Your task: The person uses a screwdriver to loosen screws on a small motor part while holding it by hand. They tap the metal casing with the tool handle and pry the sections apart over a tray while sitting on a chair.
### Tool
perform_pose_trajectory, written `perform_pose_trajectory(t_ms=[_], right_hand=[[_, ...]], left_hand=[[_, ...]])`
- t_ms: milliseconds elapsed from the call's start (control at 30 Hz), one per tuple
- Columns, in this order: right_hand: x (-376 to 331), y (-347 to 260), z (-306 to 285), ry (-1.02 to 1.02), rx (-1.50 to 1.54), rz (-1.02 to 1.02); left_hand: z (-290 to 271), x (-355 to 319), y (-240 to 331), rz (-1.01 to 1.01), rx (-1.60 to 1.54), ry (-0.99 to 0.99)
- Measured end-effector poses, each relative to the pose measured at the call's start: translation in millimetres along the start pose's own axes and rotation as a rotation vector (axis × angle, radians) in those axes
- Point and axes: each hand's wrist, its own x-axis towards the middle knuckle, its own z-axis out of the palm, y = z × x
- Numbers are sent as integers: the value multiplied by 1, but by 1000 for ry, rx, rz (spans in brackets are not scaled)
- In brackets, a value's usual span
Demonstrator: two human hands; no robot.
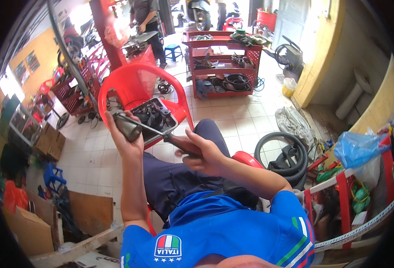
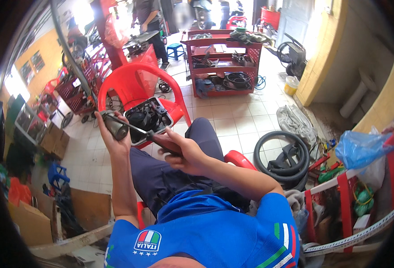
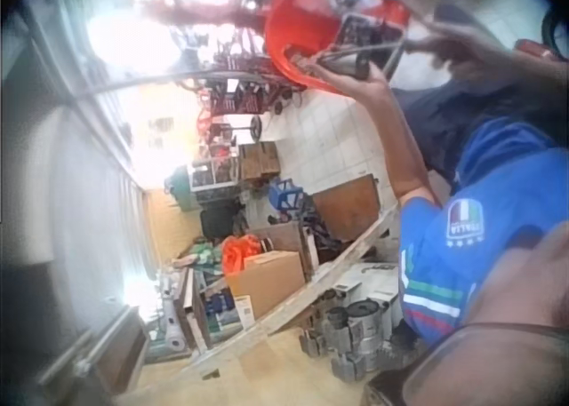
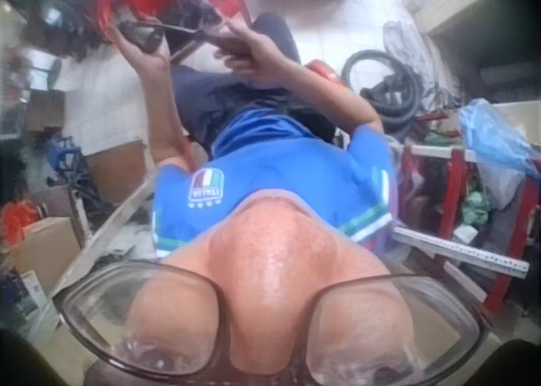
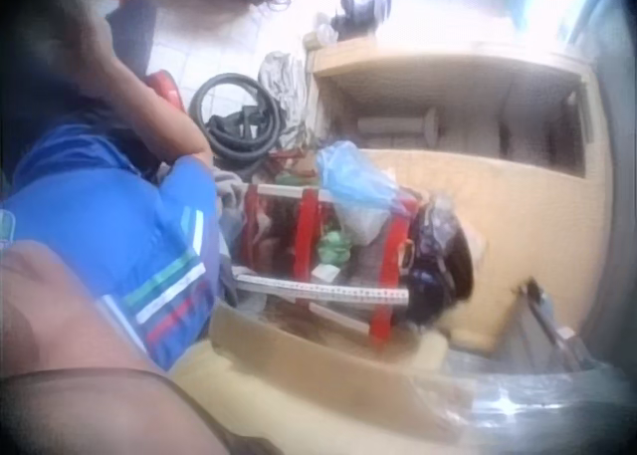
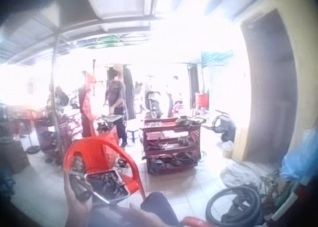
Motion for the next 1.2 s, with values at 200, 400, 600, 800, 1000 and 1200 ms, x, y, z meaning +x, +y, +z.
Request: perform_pose_trajectory(t_ms=[200, 400, 600, 800, 1000, 1200], right_hand=[[-2, 2, 6, 135, -120, 42], [-2, 1, 5, 168, -606, -272], [-5, 11, 9, 300, -1516, -1111], [1, 9, 9, 264, -1357, -1134], [-14, -6, 4, 104, -773, -359], [-13, 3, 20, 281, -1033, -846]], left_hand=[[5, -4, 0, 64, 120, 55], [-2, -3, -1, 49, 112, 9], [5, -5, -7, 42, 92, 14], [-1, 2, -2, 0, 90, 29], [-2, 1, -3, 25, 72, 10], [-3, 3, -3, 12, 85, 27]])
